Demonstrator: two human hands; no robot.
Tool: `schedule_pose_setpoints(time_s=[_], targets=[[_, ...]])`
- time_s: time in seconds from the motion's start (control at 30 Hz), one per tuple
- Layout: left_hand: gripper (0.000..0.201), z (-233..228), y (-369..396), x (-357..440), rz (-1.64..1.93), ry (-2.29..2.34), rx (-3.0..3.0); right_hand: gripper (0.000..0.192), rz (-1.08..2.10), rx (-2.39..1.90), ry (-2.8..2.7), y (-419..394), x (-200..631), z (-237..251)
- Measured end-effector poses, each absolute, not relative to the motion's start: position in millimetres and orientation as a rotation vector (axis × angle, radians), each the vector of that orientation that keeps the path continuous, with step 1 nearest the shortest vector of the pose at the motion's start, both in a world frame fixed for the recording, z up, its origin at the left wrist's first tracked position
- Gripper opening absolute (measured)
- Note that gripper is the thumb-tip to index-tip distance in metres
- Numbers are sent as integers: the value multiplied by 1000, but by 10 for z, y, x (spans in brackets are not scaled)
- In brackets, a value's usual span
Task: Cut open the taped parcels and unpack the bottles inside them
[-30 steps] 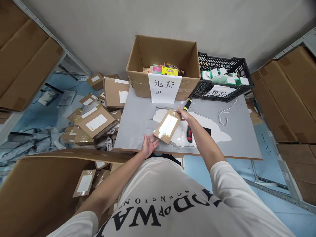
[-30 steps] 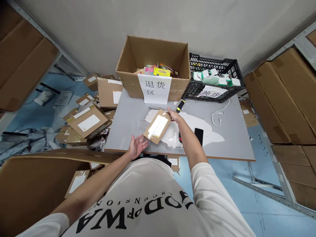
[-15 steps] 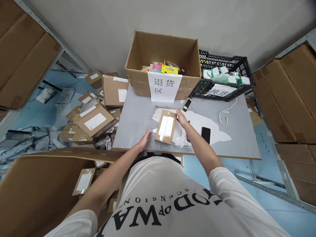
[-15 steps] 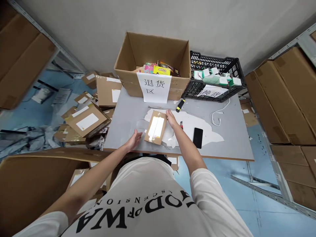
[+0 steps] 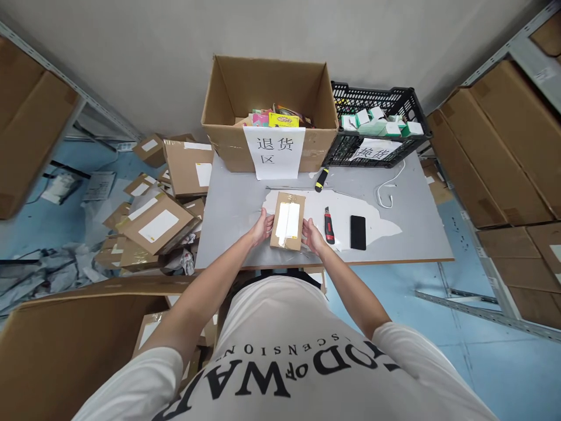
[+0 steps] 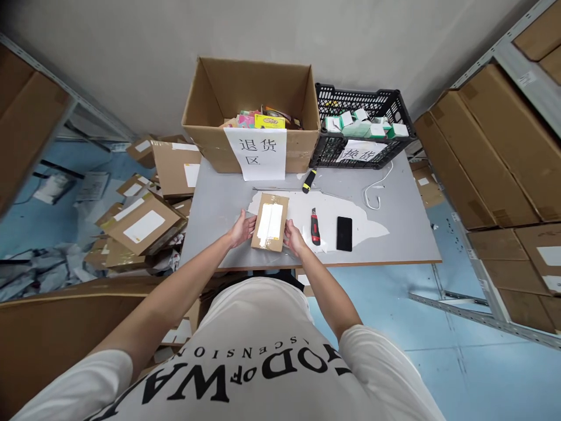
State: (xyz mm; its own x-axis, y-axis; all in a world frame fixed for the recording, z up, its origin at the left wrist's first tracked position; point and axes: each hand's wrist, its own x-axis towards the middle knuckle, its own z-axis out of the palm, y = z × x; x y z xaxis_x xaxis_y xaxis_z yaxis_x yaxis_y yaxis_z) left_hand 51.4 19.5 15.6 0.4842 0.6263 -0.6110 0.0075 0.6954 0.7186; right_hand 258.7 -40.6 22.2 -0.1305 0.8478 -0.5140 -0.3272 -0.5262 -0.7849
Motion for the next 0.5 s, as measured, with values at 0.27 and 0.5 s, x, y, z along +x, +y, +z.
schedule_pose_setpoints(time_s=[0.27, 0.5], targets=[[83, 231, -189, 507, 634, 918, 638, 66, 1837, -1528, -908, -40, 2730, 384], [81, 295, -687, 762, 770, 809, 482, 72, 1631, -1641, -1605, 640, 2616, 580]])
